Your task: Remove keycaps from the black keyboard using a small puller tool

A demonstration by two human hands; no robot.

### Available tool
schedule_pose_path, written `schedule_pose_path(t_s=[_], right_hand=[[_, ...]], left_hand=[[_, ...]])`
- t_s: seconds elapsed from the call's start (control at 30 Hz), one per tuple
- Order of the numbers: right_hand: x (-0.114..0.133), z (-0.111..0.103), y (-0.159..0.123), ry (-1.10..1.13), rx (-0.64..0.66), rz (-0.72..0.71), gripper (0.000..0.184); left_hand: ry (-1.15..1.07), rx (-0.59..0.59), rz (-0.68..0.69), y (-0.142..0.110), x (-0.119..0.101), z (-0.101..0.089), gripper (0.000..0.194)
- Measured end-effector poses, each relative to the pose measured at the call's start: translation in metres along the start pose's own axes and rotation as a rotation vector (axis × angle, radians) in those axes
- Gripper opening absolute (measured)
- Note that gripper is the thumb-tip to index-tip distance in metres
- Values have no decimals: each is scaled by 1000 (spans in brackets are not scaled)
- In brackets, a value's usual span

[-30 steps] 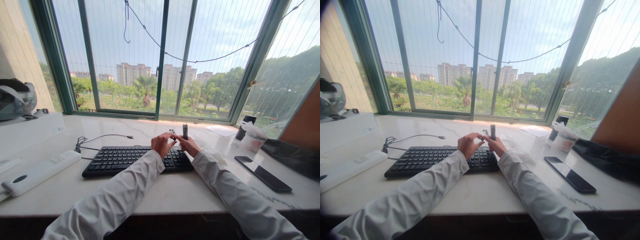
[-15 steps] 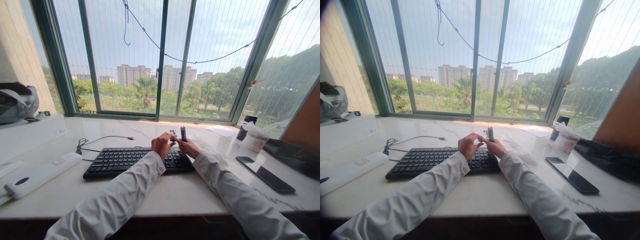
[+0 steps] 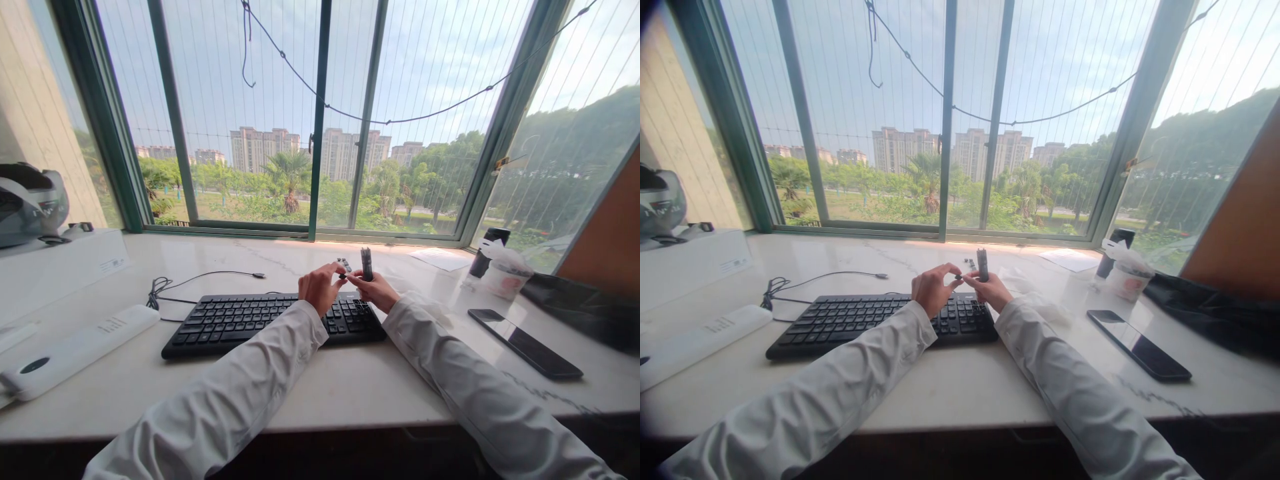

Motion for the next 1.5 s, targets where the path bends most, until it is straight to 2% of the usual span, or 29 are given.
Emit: schedule_pose_path(t_s=[0.33,0.77,0.83,0.93,1.0,1.07,1.13,1.2,1.3,1.4,1.5], right_hand=[[4,0,-1,-120,-9,9,47],[-4,-14,11,-301,-10,-69,44],[-3,-15,12,-355,-35,-115,40],[-1,-19,11,-530,-128,-296,27],[-2,-22,9,-640,-157,-422,18],[-5,-26,8,-722,-155,-478,14],[-8,-30,8,-830,-177,-450,11],[-9,-34,8,-993,-230,-355,8],[-6,-41,7,-1206,-296,-182,19],[-1,-49,7,-1257,-358,-79,24],[0,-55,8,-1235,-419,-47,25]], left_hand=[[40,32,-32,1,4,2,22],[99,103,140,2,9,12,23],[95,78,152,2,8,11,22],[75,33,170,5,8,7,19],[87,34,160,7,10,4,17],[124,64,136,12,15,1,17],[173,102,120,18,22,0,17],[233,143,118,29,28,2,19],[333,209,129,54,35,12,21],[380,259,135,84,36,31,20],[378,280,138,112,39,60,18]])
Point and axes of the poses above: each hand's wrist, its own y-axis towards the middle knuckle, its own z-axis out of the palm, x = y × z, the point moved 2 cm from there along y, towards the middle knuckle, and after that the axes turned 8 degrees about y, right-handed, at the moved point
